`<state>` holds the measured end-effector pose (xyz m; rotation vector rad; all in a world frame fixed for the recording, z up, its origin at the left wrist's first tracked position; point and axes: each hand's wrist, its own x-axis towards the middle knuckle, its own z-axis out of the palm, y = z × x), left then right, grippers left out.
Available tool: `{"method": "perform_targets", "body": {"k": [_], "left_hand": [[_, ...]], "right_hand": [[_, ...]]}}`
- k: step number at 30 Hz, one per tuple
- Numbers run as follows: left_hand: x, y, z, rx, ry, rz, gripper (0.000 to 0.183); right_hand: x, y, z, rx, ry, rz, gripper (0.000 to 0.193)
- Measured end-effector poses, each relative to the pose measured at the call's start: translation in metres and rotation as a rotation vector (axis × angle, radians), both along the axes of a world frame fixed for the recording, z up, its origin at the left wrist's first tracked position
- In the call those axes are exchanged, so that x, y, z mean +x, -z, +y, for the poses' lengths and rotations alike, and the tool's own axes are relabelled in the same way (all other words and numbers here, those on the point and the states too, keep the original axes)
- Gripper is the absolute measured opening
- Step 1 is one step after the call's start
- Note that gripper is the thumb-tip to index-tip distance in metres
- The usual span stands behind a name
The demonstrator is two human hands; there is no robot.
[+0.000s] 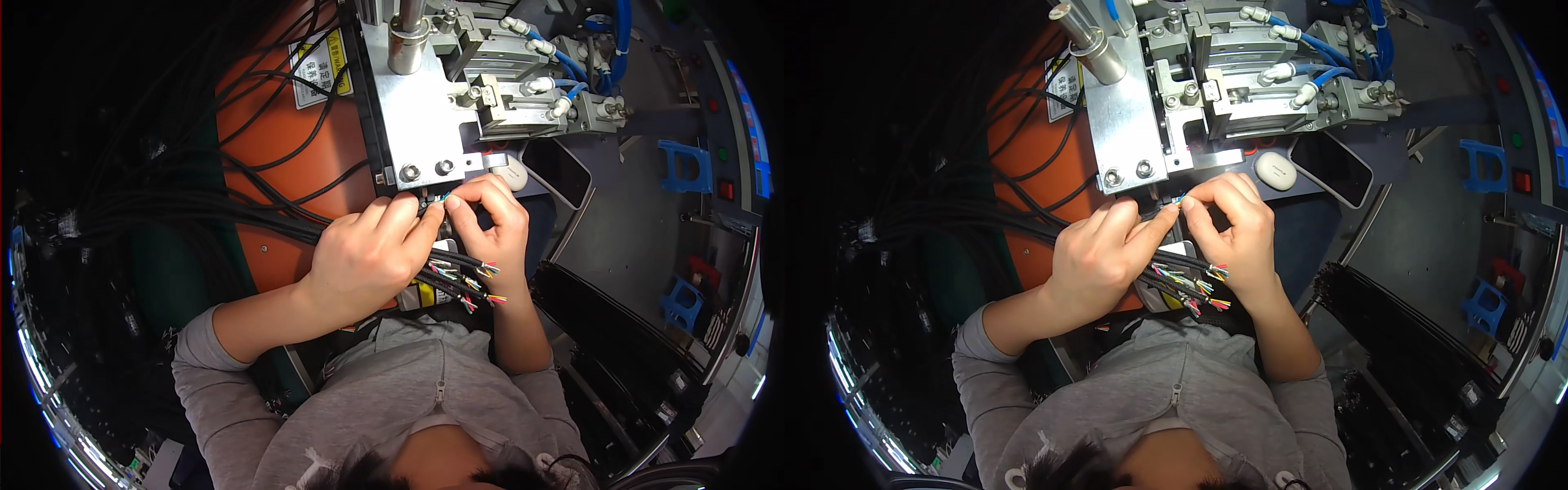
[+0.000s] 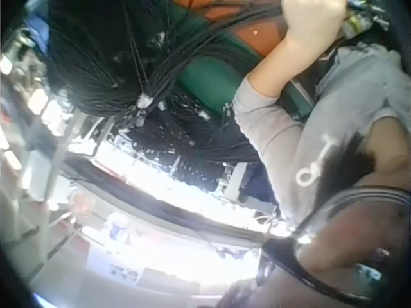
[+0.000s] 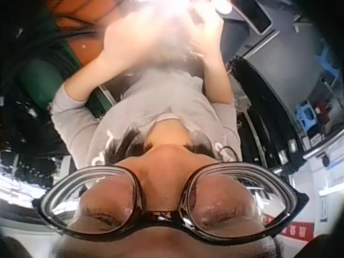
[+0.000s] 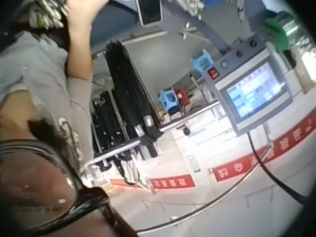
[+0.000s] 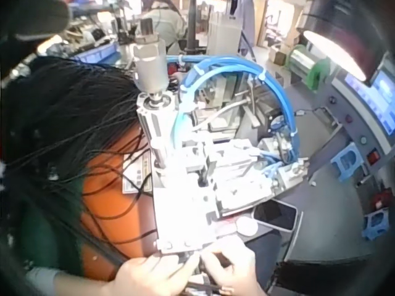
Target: The person is assembling a multi-wire cable harness by hand. They repeatedly insert individual colored wires into a terminal block, securing them with a crimping tool. The person also organizes and bundles the black cables on the workbench.
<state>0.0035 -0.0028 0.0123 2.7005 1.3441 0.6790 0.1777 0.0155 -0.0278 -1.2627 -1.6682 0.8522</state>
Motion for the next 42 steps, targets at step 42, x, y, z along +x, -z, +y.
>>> {"method": "perform_targets", "body": {"k": [42], "left_hand": [[-0.013, -0.011, 0.005, 0.071, 0.178, -0.237, 0.037]], "right_hand": [[0.011, -0.022, -0.007, 0.109, -0.198, 0.347, 0.019]]}}
